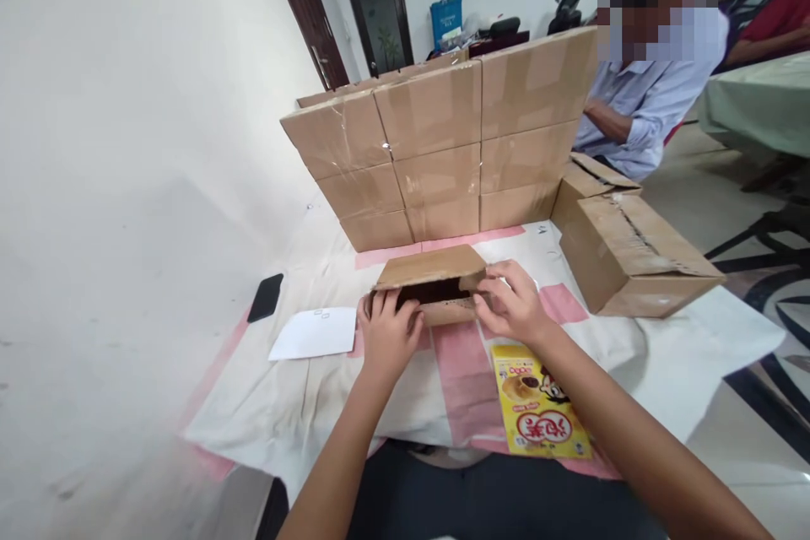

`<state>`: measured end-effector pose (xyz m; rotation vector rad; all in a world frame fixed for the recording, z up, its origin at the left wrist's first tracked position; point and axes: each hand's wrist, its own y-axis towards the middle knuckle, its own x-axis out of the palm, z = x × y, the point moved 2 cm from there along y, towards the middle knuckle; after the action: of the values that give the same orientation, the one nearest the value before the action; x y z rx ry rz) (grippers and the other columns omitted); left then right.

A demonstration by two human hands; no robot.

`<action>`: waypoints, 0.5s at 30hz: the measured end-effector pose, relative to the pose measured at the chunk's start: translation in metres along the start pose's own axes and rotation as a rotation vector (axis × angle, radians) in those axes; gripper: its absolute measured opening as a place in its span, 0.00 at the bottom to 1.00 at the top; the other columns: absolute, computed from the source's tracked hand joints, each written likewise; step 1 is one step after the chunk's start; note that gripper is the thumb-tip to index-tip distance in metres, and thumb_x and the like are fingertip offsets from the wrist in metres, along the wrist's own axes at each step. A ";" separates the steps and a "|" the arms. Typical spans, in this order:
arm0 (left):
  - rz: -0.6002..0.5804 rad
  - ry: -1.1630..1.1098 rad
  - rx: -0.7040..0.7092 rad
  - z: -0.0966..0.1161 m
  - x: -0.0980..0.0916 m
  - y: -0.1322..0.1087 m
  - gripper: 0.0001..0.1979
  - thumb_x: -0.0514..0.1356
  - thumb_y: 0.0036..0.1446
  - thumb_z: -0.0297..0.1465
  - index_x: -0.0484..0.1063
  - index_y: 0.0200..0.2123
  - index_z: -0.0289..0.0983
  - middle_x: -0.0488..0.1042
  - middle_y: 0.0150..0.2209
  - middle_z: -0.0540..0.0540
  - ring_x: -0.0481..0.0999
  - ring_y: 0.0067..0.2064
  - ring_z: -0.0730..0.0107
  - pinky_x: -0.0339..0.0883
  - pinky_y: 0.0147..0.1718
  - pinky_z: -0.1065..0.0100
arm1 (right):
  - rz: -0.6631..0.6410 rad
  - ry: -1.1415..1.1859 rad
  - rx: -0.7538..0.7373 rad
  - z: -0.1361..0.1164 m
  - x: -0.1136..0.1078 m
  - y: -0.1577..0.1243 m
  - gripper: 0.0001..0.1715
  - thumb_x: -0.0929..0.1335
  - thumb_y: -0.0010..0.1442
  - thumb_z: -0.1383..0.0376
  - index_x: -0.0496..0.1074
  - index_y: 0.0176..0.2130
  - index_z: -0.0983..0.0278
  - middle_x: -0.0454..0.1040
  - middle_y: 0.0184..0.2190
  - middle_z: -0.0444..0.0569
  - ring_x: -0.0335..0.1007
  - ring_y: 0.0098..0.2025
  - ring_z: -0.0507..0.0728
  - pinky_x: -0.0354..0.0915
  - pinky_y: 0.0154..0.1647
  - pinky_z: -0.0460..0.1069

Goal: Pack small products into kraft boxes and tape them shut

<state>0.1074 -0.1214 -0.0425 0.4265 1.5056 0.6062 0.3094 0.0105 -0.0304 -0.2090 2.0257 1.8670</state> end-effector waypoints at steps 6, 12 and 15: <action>-0.101 0.019 -0.011 -0.008 0.013 -0.008 0.05 0.62 0.62 0.34 0.77 0.36 0.42 0.74 0.55 0.37 0.67 0.62 0.40 0.51 0.59 0.32 | -0.441 -0.048 0.001 -0.013 -0.060 -0.011 0.02 0.68 0.62 0.68 0.69 0.35 0.62 0.72 0.33 0.51 0.67 0.36 0.59 0.63 0.38 0.54; 0.059 -0.003 0.067 -0.004 -0.007 -0.011 0.07 0.58 0.66 0.32 0.75 0.36 0.39 0.58 0.69 0.30 0.54 0.71 0.36 0.49 0.60 0.32 | -1.044 -0.172 0.542 -0.008 -0.105 -0.043 0.16 0.67 0.63 0.53 0.76 0.42 0.61 0.79 0.38 0.53 0.76 0.37 0.63 0.64 0.37 0.54; 0.110 -0.015 0.059 -0.005 -0.025 -0.007 0.07 0.57 0.66 0.30 0.74 0.35 0.38 0.57 0.70 0.30 0.55 0.71 0.39 0.47 0.61 0.34 | -1.217 -0.260 0.804 -0.013 -0.126 -0.066 0.20 0.72 0.53 0.53 0.79 0.44 0.58 0.81 0.38 0.54 0.78 0.36 0.66 0.63 0.32 0.53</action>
<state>0.1041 -0.1427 -0.0277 0.5604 1.4957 0.6445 0.4463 -0.0275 -0.0448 -0.7050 1.6349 0.3001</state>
